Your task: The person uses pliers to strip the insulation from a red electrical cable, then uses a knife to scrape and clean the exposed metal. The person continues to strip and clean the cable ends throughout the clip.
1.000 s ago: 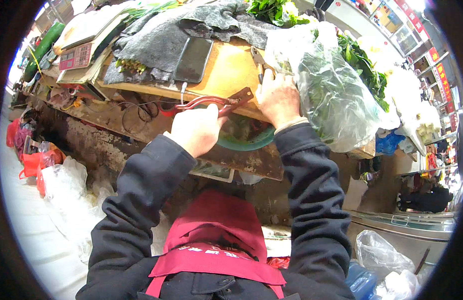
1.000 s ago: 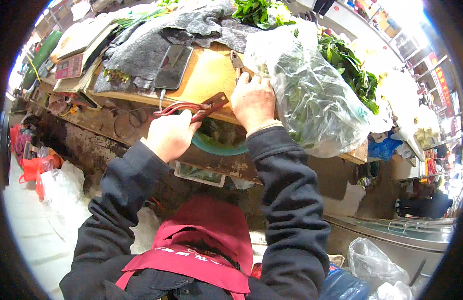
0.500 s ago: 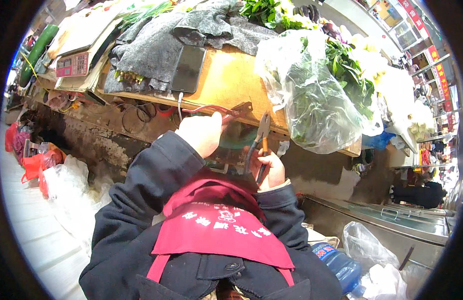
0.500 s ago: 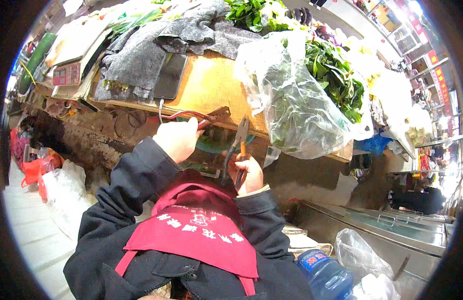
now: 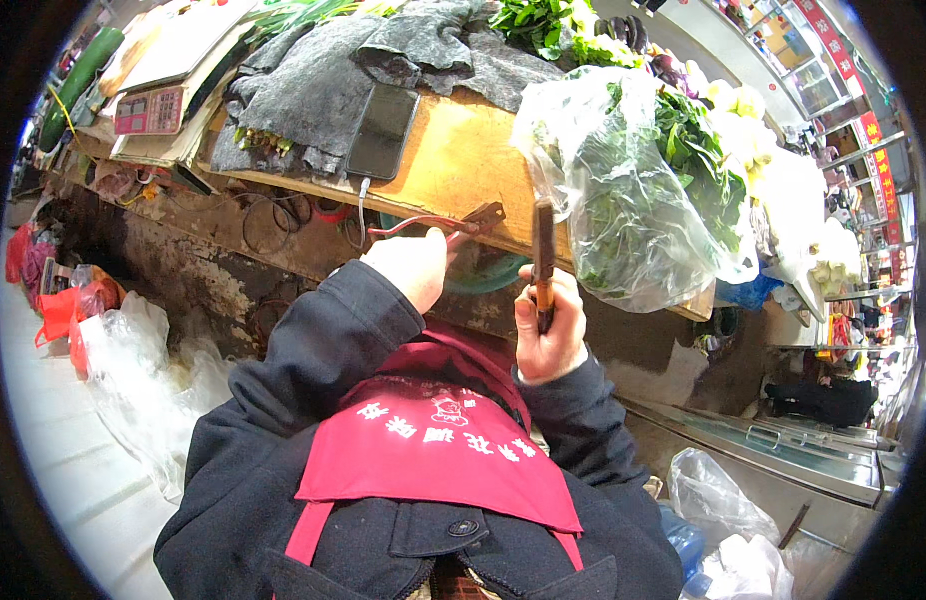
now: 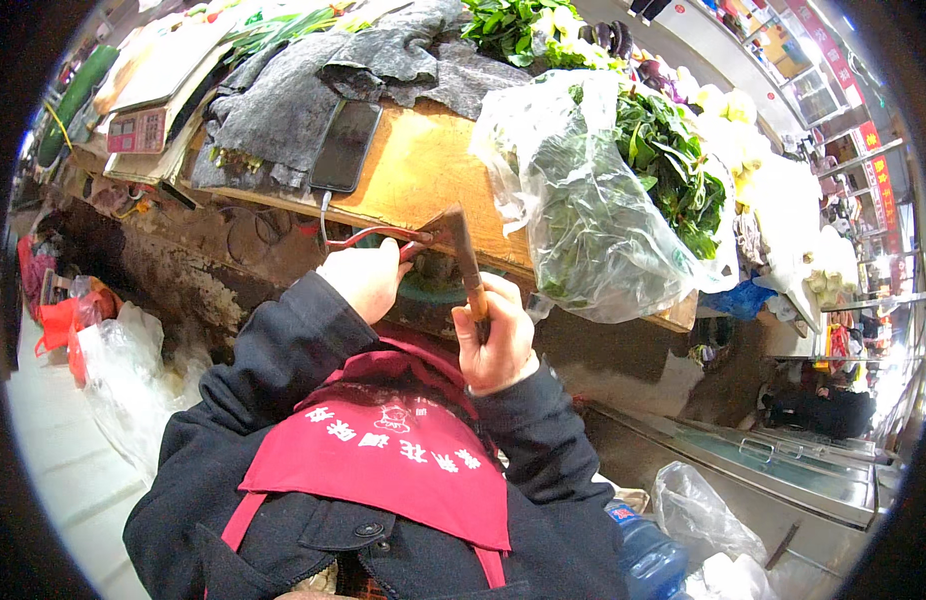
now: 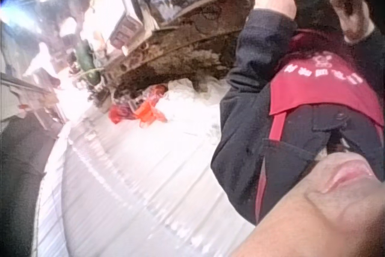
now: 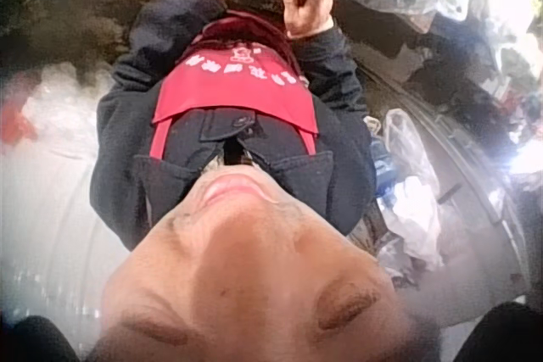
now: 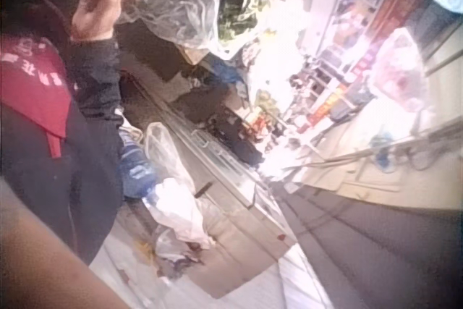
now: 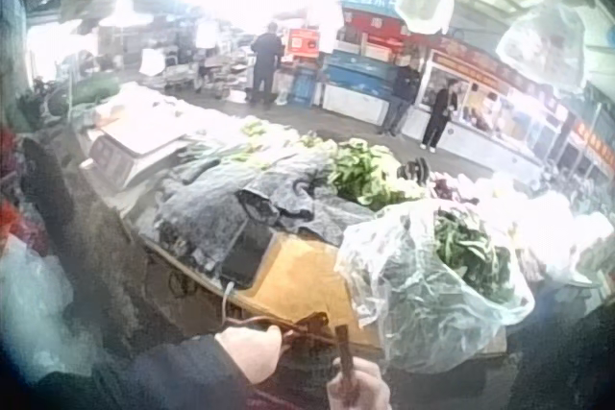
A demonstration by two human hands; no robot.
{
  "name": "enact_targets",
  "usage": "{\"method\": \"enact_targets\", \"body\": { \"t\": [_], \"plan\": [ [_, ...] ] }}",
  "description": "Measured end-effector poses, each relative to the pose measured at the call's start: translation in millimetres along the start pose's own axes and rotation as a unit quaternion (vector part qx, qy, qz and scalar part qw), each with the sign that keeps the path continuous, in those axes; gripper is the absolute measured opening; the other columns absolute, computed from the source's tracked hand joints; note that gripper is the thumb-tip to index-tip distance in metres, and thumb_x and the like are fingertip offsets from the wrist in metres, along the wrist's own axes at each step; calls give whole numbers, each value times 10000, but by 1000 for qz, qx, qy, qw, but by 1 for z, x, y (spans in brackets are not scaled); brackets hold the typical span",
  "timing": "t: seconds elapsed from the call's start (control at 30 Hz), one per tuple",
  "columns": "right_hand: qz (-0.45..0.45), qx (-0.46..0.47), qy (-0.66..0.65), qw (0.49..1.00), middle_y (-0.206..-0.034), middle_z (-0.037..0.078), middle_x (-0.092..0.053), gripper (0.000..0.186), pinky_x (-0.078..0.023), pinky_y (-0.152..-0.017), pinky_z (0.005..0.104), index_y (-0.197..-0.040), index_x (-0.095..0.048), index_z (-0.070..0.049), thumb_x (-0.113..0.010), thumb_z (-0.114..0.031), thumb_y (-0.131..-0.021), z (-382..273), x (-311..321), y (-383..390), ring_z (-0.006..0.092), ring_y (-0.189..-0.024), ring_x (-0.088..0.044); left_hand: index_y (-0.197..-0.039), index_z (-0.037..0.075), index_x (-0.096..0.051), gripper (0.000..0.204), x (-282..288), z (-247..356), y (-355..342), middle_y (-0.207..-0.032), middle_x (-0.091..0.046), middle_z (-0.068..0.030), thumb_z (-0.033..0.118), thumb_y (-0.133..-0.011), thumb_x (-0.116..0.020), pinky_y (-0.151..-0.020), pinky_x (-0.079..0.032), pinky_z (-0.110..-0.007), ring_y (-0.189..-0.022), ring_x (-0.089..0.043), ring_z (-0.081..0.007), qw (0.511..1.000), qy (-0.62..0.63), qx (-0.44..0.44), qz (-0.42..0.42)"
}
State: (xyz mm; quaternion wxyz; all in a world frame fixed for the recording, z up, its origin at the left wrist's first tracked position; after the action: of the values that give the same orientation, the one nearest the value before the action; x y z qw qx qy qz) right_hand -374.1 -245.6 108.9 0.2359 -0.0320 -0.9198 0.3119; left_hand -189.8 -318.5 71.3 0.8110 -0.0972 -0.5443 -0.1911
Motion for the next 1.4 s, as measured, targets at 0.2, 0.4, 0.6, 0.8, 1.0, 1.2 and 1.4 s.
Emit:
{"method": "enact_targets", "body": {
  "t": [0.2,0.4,0.6,0.8,1.0,1.2,1.4],
  "plan": [
    [-157,-248,52,955,-800,227,-627,222,-527,-712,449,-1045,-579,-16,-680,-212,-1024,16,8,-45,433,-758,-643,-999,-16,-575,303,5,0,-1,-728,-692,-217,282,-1052,-557,-612,-559,-509,-687,-712,-418,1000,-2,14,1],
    [150,86,-253,952,-1108,205,-663,170,-548,-703,321,-1132,-558,-12,-591,-155,-1046,-69,68,-53,184,-766,-633,-1004,-20,-575,306,6,1,0,-764,-701,-223,283,-1046,-554,-653,-575,-513,-746,-727,-416,1000,-3,13,-19],
    [-224,-195,205,932,-766,216,-655,240,-538,-646,466,-1129,-551,-17,-653,-211,-1030,4,-14,-71,377,-678,-675,-1130,-13,-604,260,8,2,-3,-929,-738,-252,184,-1031,-466,-780,-591,-525,-888,-744,-423,995,-9,64,-74],
    [112,-23,-172,978,-866,147,-672,220,-513,-554,298,-1140,-554,-33,-587,-243,-1084,-48,72,-69,164,-606,-586,-1139,-12,-602,274,9,3,2,-962,-738,-255,201,-1042,-458,-775,-588,-526,-905,-746,-411,989,-7,95,-113],
    [-299,-269,263,877,-938,297,-706,300,-527,-647,525,-1121,-540,-23,-680,-263,-1007,32,-29,-51,480,-904,-694,-1149,-11,-609,293,2,2,4,-980,-739,-251,228,-1046,-474,-801,-582,-535,-929,-743,-419,990,0,96,-105],
    [61,-65,-128,988,-766,121,-665,227,-517,-595,320,-1085,-542,-36,-638,-239,-1053,-40,62,-81,213,-621,-632,-1148,-11,-624,312,8,2,2,-990,-738,-255,247,-1046,-482,-821,-582,-530,-947,-741,-418,989,8,103,-107],
    [-254,-251,260,897,-859,279,-678,245,-546,-705,508,-1078,-564,-16,-681,-215,-997,41,-34,-43,476,-823,-686,-1145,-11,-625,295,10,5,4,-974,-743,-247,222,-1034,-480,-820,-586,-518,-930,-744,-412,994,13,75,-75]
  ]
}}
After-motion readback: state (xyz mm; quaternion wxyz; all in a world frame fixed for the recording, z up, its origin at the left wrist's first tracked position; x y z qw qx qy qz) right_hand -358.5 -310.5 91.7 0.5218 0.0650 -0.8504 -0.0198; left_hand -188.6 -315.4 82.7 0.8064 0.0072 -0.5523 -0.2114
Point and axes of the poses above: each hand's wrist, its own y-axis away from the middle knuckle, its own x-axis out of the back of the hand, z = x × y, the point moved 8 cm from there along -y, towards the middle knuckle
